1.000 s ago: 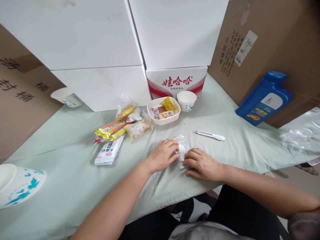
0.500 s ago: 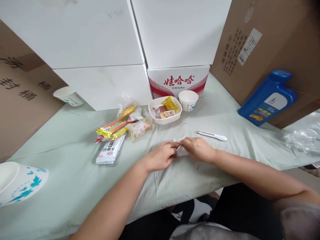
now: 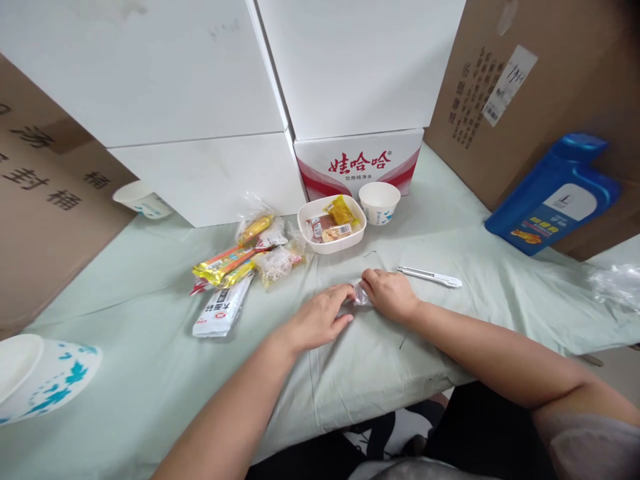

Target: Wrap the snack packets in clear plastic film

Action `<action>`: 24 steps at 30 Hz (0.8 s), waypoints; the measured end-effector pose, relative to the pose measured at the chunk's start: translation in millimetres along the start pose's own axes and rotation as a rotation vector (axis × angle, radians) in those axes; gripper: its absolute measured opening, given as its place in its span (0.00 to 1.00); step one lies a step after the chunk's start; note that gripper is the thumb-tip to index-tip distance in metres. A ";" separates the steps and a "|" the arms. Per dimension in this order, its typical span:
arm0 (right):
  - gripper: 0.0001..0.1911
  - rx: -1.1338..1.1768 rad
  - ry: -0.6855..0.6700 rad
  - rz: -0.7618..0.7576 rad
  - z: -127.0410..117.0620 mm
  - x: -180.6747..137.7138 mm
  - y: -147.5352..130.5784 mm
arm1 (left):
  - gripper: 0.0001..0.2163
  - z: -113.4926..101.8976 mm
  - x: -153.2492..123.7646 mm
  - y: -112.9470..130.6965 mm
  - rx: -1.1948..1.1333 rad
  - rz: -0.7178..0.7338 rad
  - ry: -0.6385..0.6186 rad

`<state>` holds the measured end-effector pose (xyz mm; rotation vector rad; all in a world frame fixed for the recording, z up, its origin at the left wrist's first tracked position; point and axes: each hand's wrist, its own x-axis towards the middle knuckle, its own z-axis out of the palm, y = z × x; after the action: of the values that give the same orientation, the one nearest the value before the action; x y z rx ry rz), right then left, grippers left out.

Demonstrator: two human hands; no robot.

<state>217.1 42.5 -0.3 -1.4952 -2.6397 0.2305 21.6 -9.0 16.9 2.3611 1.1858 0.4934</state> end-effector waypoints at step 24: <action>0.09 0.321 0.149 -0.612 3.1 -7.8 16.6 | 0.06 -2.8 3.6 -10.2 0.055 -0.041 0.322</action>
<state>234.6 44.0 -6.4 -0.5528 -2.6268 0.4357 15.6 0.0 14.1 2.3575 1.3993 0.8624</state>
